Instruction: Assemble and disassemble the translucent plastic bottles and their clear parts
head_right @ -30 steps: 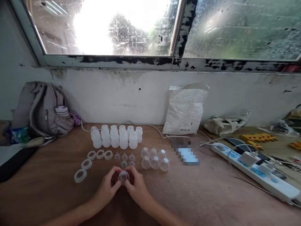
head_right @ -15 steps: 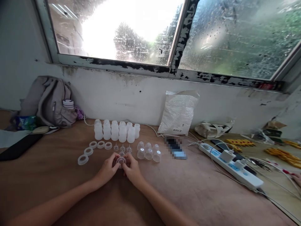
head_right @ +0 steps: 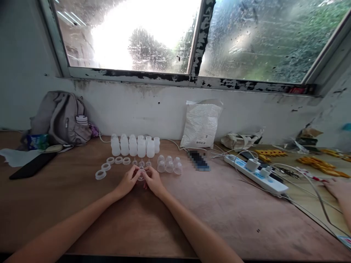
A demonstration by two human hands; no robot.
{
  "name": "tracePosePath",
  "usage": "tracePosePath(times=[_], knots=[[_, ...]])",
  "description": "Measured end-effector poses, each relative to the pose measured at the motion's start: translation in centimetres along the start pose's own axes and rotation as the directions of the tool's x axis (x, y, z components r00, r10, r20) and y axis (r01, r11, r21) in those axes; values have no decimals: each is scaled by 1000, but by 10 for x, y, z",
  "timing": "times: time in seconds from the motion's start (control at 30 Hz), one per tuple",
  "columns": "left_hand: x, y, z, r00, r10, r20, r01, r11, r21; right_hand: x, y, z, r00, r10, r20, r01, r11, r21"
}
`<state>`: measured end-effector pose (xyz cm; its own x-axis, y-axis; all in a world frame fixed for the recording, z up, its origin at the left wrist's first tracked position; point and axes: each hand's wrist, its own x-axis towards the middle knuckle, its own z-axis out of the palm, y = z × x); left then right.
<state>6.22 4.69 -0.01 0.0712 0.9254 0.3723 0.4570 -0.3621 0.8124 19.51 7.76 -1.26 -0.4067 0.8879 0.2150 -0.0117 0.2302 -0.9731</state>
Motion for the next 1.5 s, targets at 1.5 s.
tracePosePath(times=[1.5], knots=[[-4,7,0,994,-108,-21,104,986,-129,-12,-15,2,963,-239,-122,163,881,-444]])
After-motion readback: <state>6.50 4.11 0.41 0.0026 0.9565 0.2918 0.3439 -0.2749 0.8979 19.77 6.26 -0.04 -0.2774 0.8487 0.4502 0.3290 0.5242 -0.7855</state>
